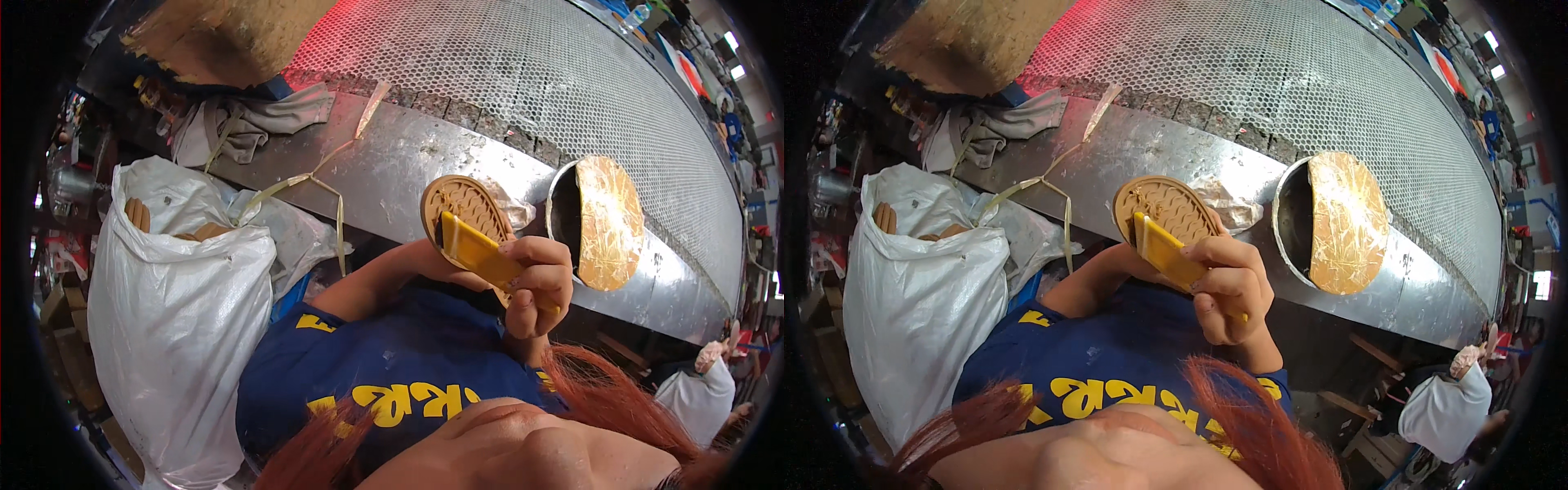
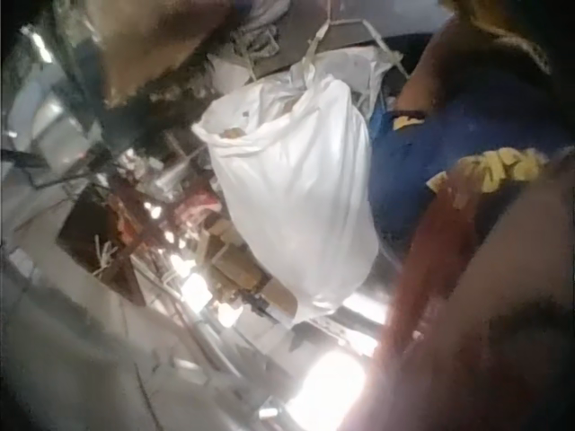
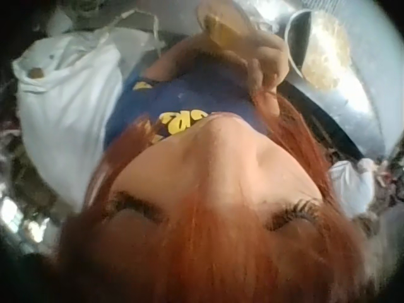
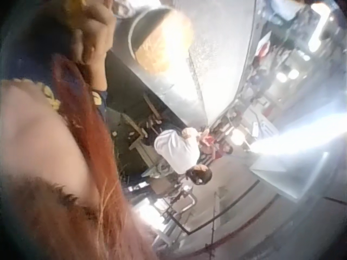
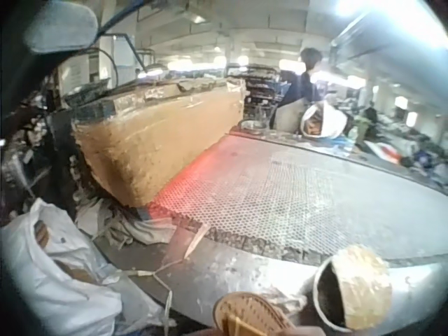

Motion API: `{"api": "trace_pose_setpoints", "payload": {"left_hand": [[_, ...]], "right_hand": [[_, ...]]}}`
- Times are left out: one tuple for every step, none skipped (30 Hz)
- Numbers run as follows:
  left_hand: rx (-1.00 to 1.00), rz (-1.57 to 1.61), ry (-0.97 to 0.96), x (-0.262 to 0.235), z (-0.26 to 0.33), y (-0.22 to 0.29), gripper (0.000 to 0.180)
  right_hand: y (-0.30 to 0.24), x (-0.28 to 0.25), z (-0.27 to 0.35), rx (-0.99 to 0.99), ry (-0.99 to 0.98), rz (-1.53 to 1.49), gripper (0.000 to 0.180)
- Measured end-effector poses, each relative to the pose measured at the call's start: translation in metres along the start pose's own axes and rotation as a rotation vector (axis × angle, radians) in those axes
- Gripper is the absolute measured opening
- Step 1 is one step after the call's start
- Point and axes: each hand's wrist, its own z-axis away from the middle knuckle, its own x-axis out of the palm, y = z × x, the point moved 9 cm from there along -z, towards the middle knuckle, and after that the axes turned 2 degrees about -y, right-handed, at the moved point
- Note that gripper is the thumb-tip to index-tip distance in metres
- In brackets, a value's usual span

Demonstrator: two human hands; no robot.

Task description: The person applies a yellow adhesive to the soles of brown sandals using a yellow brush. They repeatedly dip the brush into a container and spread the substance across the textured surface of the sandal soles, occasionally wiping the brush or the sandal with a white cloth.

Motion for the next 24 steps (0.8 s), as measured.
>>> {"api": "trace_pose_setpoints", "payload": {"left_hand": [[0.005,-0.042,0.002,-0.001,0.002,0.002,0.047],[-0.013,-0.046,0.008,-0.002,0.005,0.003,0.047],[-0.03,-0.051,0.015,-0.003,0.007,0.003,0.047],[-0.069,-0.022,0.026,-0.005,0.007,0.0,0.047],[-0.109,0.006,0.038,-0.006,0.008,-0.003,0.046],[-0.148,0.033,0.05,-0.008,0.008,-0.007,0.046],[-0.175,0.071,0.033,-0.006,0.009,-0.012,0.044],[-0.191,0.059,0.041,-0.006,0.009,-0.014,0.044],[-0.205,0.047,0.048,-0.006,0.01,-0.017,0.044],[-0.222,0.035,0.064,-0.007,0.011,-0.02,0.043],[-0.205,-0.004,0.045,-0.006,0.011,-0.021,0.048],[-0.187,-0.043,0.025,-0.006,0.008,-0.024,0.052],[-0.166,-0.058,0.013,-0.006,0.007,-0.026,0.053],[-0.148,-0.076,0.002,-0.005,0.006,-0.029,0.054],[-0.129,-0.071,-0.005,-0.004,0.005,-0.031,0.051],[-0.107,-0.066,-0.016,-0.002,0.003,-0.026,0.048],[-0.113,-0.042,-0.015,-0.001,0.001,-0.022,0.048],[-0.12,-0.017,-0.015,0.001,-0.002,-0.015,0.048],[-0.126,0.007,-0.012,0.003,-0.004,-0.01,0.048],[-0.125,-0.015,-0.017,0.003,-0.004,-0.013,0.048],[-0.125,-0.038,-0.022,0.003,-0.004,-0.018,0.047],[-0.123,-0.059,-0.027,0.003,-0.004,-0.02,0.047],[-0.144,-0.042,-0.022,0.002,-0.005,-0.021,0.049],[-0.165,-0.025,-0.016,0.002,-0.007,-0.02,0.052]], "right_hand": [[0.002,-0.002,0.002,-0.002,0.002,-0.005,0.009],[0.002,-0.007,0.003,-0.016,0.05,-0.003,0.01],[0.004,-0.011,0.003,-0.029,0.098,0.0,0.01],[0.004,-0.016,0.004,-0.041,0.151,0.007,0.01],[0.005,-0.022,0.004,-0.029,0.179,0.06,0.016],[0.004,-0.024,0.002,-0.04,0.208,0.083,0.018],[0.004,-0.025,-0.001,-0.049,0.237,0.104,0.02],[0.003,-0.027,-0.002,-0.057,0.266,0.126,0.023],[0.003,-0.027,-0.001,-0.051,0.26,0.175,0.033],[0.003,-0.024,-0.001,-0.06,0.223,0.197,0.035],[0.002,-0.02,-0.002,-0.07,0.185,0.219,0.037],[0.001,-0.016,-0.003,-0.08,0.147,0.241,0.039],[0.002,-0.013,-0.003,-0.057,0.135,0.215,0.043],[0.003,-0.011,-0.002,-0.053,0.132,0.216,0.042],[0.003,-0.009,-0.002,-0.049,0.128,0.216,0.042],[0.004,-0.007,-0.001,-0.047,0.125,0.219,0.041],[0.005,-0.006,-0.001,-0.042,0.125,0.223,0.04],[0.006,-0.006,0.0,-0.044,0.129,0.229,0.04],[0.006,-0.005,0.001,-0.048,0.13,0.233,0.04],[0.006,-0.005,0.002,-0.051,0.132,0.237,0.04],[0.006,-0.005,0.003,-0.064,0.135,0.242,0.04],[0.005,-0.006,0.004,-0.076,0.138,0.249,0.039],[0.004,-0.006,0.004,-0.088,0.141,0.257,0.039],[0.005,-0.006,0.005,-0.086,0.142,0.261,0.039]]}}
